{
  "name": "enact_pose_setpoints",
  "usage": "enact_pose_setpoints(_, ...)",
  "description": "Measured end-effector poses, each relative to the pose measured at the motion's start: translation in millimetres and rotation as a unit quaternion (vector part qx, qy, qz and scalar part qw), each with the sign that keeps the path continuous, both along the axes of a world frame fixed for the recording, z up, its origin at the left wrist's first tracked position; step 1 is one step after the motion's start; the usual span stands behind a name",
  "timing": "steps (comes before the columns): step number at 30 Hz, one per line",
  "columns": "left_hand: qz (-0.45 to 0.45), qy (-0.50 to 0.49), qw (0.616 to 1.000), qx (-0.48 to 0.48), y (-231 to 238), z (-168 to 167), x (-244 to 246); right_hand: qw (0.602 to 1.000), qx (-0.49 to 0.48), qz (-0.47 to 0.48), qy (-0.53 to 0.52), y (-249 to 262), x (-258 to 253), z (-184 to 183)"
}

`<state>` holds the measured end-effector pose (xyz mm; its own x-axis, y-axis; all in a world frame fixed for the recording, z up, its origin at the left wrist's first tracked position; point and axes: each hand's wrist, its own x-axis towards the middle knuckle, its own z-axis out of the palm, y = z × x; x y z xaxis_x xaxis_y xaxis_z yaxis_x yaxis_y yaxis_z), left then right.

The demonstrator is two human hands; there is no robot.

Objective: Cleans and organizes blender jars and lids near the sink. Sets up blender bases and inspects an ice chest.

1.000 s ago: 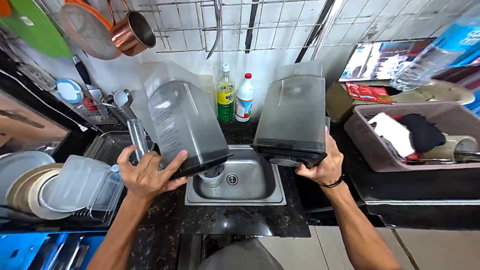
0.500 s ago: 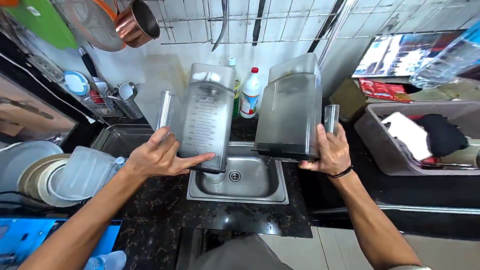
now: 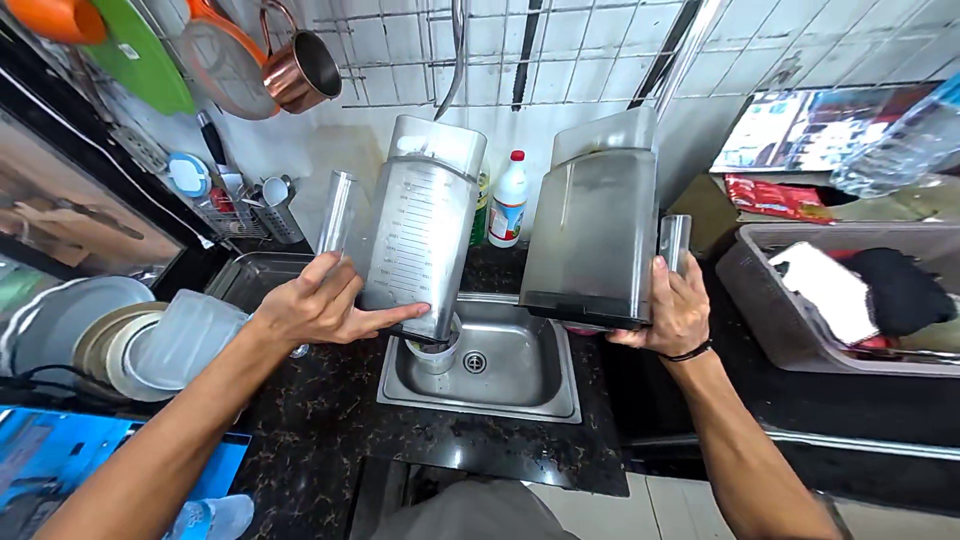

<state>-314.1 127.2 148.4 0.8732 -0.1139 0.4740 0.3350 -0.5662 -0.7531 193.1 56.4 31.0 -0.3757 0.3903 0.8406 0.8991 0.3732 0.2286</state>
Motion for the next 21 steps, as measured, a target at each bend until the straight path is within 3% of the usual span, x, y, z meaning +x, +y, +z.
enact_pose_setpoints(6,0.002,0.102,0.986,0.131,-2.2,29.6,-1.6,0.999,0.018,0.036,0.022,3.3,10.1,-18.9)
enact_pose_setpoints(11,-0.003,0.137,0.983,0.123,17.4,29.9,-17.6,0.996,0.012,0.065,0.066,5.3,4.9,-37.1)
enact_pose_setpoints(21,0.069,0.186,0.973,0.12,-22.7,62.1,-34.4,0.987,-0.003,0.092,0.133,15.5,8.3,-67.7)
